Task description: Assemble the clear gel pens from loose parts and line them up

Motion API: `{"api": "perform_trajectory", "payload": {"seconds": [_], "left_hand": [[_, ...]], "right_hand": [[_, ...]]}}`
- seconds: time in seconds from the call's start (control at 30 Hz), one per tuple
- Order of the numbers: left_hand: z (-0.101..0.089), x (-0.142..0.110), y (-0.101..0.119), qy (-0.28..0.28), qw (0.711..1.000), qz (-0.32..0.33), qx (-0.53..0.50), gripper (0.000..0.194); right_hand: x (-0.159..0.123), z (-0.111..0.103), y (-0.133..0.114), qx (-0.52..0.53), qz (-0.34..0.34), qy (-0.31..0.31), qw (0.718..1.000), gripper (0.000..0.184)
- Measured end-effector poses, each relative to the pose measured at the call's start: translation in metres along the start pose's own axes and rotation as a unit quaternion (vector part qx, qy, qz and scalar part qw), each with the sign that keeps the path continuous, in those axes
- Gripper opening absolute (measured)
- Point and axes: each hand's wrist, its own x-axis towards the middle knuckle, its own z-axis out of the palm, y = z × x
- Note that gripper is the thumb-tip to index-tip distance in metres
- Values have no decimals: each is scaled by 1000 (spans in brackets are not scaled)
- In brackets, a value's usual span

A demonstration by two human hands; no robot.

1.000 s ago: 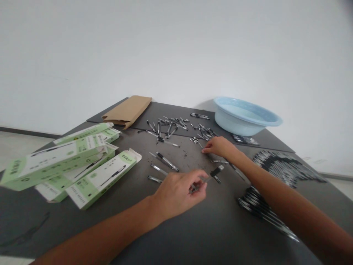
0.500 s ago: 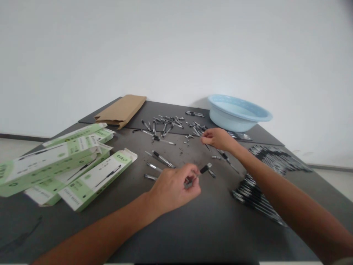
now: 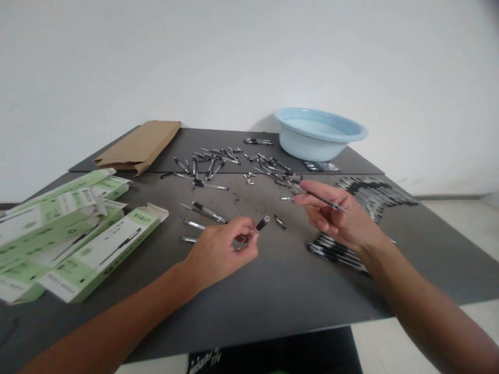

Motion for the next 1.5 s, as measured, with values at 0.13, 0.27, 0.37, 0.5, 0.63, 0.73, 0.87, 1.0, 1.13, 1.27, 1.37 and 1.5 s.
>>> {"api": "perform_trajectory", "payload": {"seconds": [0.13,0.27,0.37,0.5,0.63,0.73,0.87,1.0,1.13,1.27,1.37,1.5], "left_hand": [[-1,3,2,5,1000,8,29,16],[0,5,6,-2,998,22,54,12],[0,5,9,-4,997,37,62,12],[-1,5,14,-10,996,58,67,13],[-2,5,17,-16,995,62,72,14],[-2,5,17,-17,995,61,73,15],[-2,4,17,-14,994,71,82,19],[-1,2,16,-17,994,68,85,18],[-2,2,16,-25,994,60,87,16],[-2,2,16,-24,994,62,84,19],[-2,2,16,-23,994,66,82,20],[-2,2,16,-22,994,72,79,19]], "right_hand": [[-8,14,-3,36,-58,76,995,30],[-20,33,-13,8,-105,109,988,30],[-27,44,-16,0,-141,121,983,27],[-31,50,-11,-27,-135,108,985,25],[-34,50,-5,-56,-112,91,988,26],[-35,50,-4,-59,-113,99,987,26],[-34,50,-5,-63,-119,109,985,26],[-34,50,-4,-60,-122,105,985,26],[-33,50,-4,-44,-127,92,987,25],[-32,50,-4,-44,-127,100,986,26],[-33,50,-4,-44,-129,104,985,25],[-33,49,-4,-37,-126,98,986,24]]}}
